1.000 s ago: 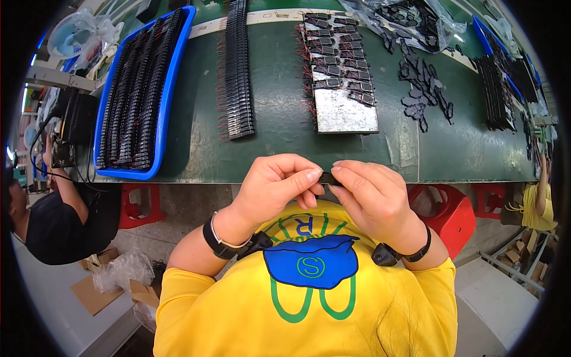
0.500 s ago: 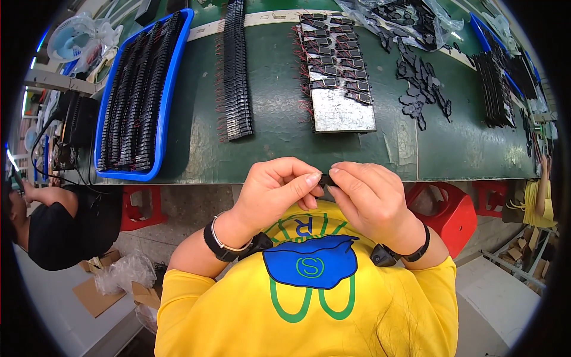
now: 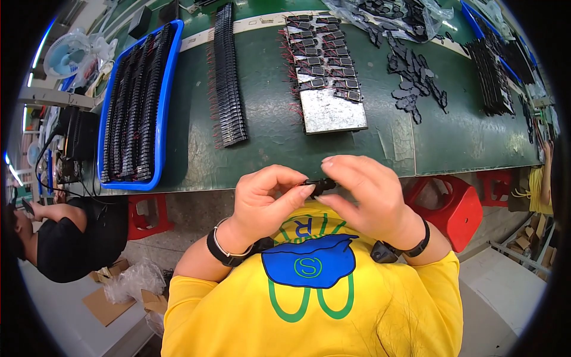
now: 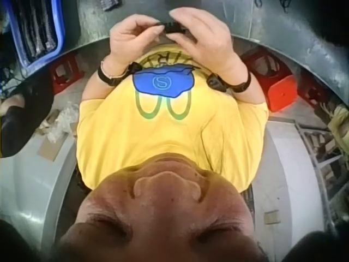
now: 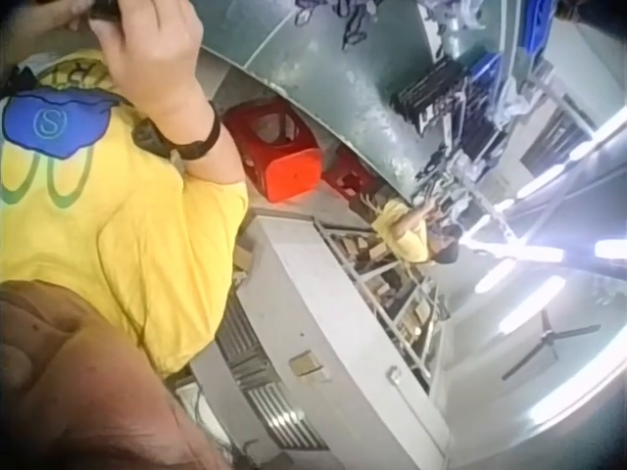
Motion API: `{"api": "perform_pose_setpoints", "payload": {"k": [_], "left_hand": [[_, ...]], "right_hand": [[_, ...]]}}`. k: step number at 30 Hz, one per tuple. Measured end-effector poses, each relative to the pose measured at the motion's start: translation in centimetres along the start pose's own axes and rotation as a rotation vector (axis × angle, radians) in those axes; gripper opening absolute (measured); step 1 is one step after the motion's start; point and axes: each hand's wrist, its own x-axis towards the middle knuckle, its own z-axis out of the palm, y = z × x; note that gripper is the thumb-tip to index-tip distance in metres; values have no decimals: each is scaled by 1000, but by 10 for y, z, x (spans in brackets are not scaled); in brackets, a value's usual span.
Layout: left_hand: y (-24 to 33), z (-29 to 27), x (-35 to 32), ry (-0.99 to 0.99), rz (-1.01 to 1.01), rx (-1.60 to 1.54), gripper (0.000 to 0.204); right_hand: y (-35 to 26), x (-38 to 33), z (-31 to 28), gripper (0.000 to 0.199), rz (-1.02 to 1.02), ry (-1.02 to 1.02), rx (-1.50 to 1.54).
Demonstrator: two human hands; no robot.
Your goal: The person picks up a speaker and a foam gasket by hand, aligns the gasket onto the speaker, and presses them together. The person then places the assembled unit onto a metal tray and repeats the process.
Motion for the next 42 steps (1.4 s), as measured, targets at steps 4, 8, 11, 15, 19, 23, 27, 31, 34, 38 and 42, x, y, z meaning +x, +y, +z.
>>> {"api": "perform_pose_setpoints", "payload": {"k": [4,8,11,15,19,23,27,31,34,38,42], "left_hand": [[0,-6,1,-28,134,85,11],[-1,-11,3,-61,269,220,13],[-3,-12,4,-71,326,266,15],[-3,-11,5,-73,347,252,15],[-2,-12,6,-86,343,238,16],[-1,-12,7,-101,348,234,15],[-4,-15,7,-116,333,214,15],[-4,-18,11,-153,335,192,15],[-3,-19,11,-201,359,219,15],[-7,-17,5,-167,229,191,15],[4,-12,7,-121,246,252,21]], "right_hand": [[7,-8,-6,32,350,-108,354],[9,-9,-5,29,318,-217,399],[11,-9,-2,26,243,-175,383],[11,-8,1,22,184,-108,381],[10,-7,2,19,151,-75,383],[11,-6,3,19,89,-67,352],[11,-5,4,18,35,-69,320],[11,-6,6,17,-19,-55,283],[12,-8,8,17,-35,-52,271],[14,-6,7,18,-40,-69,276],[15,-6,7,19,-65,-78,272]]}}
